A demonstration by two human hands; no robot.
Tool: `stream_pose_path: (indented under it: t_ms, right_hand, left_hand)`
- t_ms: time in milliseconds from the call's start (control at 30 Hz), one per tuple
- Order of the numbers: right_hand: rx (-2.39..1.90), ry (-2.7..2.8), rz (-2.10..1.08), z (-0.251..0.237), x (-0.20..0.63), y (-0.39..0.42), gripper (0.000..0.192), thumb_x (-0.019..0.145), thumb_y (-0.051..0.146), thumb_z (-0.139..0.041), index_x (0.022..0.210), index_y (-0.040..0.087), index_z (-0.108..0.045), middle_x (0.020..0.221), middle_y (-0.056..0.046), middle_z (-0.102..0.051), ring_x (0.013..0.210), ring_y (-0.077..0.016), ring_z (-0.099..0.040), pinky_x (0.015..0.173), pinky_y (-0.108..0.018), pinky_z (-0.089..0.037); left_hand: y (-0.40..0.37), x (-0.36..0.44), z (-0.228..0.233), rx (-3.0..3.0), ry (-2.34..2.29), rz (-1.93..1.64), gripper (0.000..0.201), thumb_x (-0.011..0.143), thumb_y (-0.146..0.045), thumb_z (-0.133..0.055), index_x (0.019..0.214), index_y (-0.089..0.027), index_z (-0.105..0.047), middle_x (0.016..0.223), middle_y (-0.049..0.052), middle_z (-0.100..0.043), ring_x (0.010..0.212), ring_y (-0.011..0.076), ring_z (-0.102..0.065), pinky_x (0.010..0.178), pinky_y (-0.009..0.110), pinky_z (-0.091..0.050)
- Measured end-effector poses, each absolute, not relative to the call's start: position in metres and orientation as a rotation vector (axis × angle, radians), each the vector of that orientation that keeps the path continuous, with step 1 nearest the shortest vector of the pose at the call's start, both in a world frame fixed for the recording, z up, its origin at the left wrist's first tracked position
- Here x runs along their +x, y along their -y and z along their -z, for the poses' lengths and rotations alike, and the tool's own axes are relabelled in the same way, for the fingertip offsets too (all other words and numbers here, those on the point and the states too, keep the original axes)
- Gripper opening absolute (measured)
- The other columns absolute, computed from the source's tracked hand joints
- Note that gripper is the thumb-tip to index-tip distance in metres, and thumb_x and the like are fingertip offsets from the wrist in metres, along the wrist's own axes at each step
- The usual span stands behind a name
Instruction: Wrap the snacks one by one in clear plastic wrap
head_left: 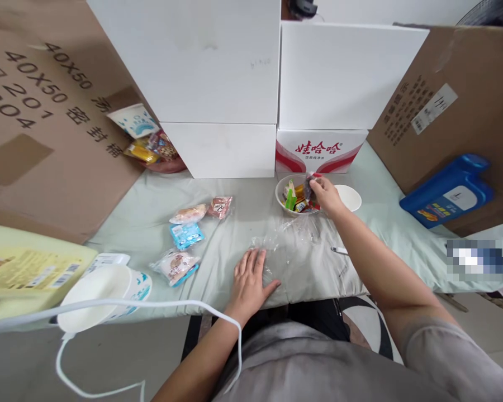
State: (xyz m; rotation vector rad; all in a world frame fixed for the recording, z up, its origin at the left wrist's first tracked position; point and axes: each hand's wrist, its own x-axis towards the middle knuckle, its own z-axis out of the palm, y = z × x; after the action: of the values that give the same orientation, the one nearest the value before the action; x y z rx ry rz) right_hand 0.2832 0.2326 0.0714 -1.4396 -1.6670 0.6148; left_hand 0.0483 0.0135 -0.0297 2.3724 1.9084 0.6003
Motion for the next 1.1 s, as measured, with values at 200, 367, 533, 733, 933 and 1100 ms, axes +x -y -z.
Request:
stream_pose_path:
  t_ms: [200, 367, 533, 733, 933, 1100]
  right_hand:
    - [-1.604, 1.612, -0.378, -0.068, 0.275, -0.244, 0.043, 0.071, 0.027, -0.062, 0.112, 0.015, -0.055, 0.111, -0.015, -0.063, 0.106, -0.0287, -0.056, 0.094, -0.046, -0.044]
    - [-1.507, 1.55, -0.428, -0.072, 0.265, -0.236, 0.043, 0.076, 0.031, -0.06, 0.115, 0.017, -0.052, 0.104, -0.01, -0.065, 0.094, -0.0239, -0.06, 0.086, -0.04, -0.047]
    - [-1.484, 1.864, -0.522, -0.077, 0.268, -0.233, 0.029, 0.074, 0.021, -0.058, 0.102, 0.022, -0.059, 0.087, -0.001, -0.067, 0.079, -0.02, -0.06, 0.076, -0.034, -0.047]
    - [-1.339, 2.146, -0.317, -0.091, 0.287, -0.237, 0.03, 0.072, 0.008, -0.051, 0.094, 0.02, -0.066, 0.089, -0.003, -0.068, 0.086, -0.0203, -0.058, 0.076, -0.03, -0.044]
    - [-1.301, 2.46, 0.041, -0.071, 0.285, -0.228, 0.017, 0.073, 0.007, -0.058, 0.082, 0.017, -0.068, 0.092, -0.01, -0.065, 0.091, -0.0253, -0.053, 0.078, -0.035, -0.041]
    - [-1.403, 2.364, 0.087, -0.079, 0.29, -0.209, 0.028, 0.076, 0.007, -0.05, 0.095, 0.018, -0.068, 0.101, -0.012, -0.064, 0.094, -0.0271, -0.053, 0.081, -0.04, -0.043]
  left_hand:
    - [-0.014, 0.048, 0.028, 2.373, -1.905, -0.595, 0.075, 0.08, -0.054, -0.064, 0.142, -0.016, -0.043, 0.143, 0.018, -0.048, 0.134, 0.0371, -0.04, 0.104, 0.052, -0.038]
    - [-0.014, 0.048, 0.026, 2.396, -1.891, -0.548, 0.069, 0.083, -0.056, -0.06, 0.137, -0.015, -0.049, 0.144, 0.018, -0.047, 0.133, 0.0383, -0.04, 0.103, 0.054, -0.038]
    - [-0.014, 0.048, 0.026, 2.384, -1.885, -0.571, 0.065, 0.083, -0.058, -0.057, 0.132, -0.016, -0.054, 0.142, 0.018, -0.048, 0.132, 0.0382, -0.04, 0.101, 0.054, -0.039]
    - [-0.013, 0.048, 0.026, 2.39, -1.879, -0.559, 0.062, 0.083, -0.056, -0.059, 0.131, -0.017, -0.055, 0.142, 0.017, -0.049, 0.132, 0.0373, -0.04, 0.102, 0.053, -0.038]
    - [-0.013, 0.05, 0.024, 2.38, -1.888, -0.55, 0.062, 0.083, -0.054, -0.06, 0.132, -0.017, -0.053, 0.143, 0.016, -0.048, 0.132, 0.0381, -0.04, 0.103, 0.054, -0.038]
    - [-0.013, 0.048, 0.026, 2.381, -1.895, -0.559, 0.067, 0.083, -0.053, -0.061, 0.138, -0.018, -0.048, 0.148, 0.016, -0.041, 0.135, 0.0386, -0.036, 0.104, 0.054, -0.037]
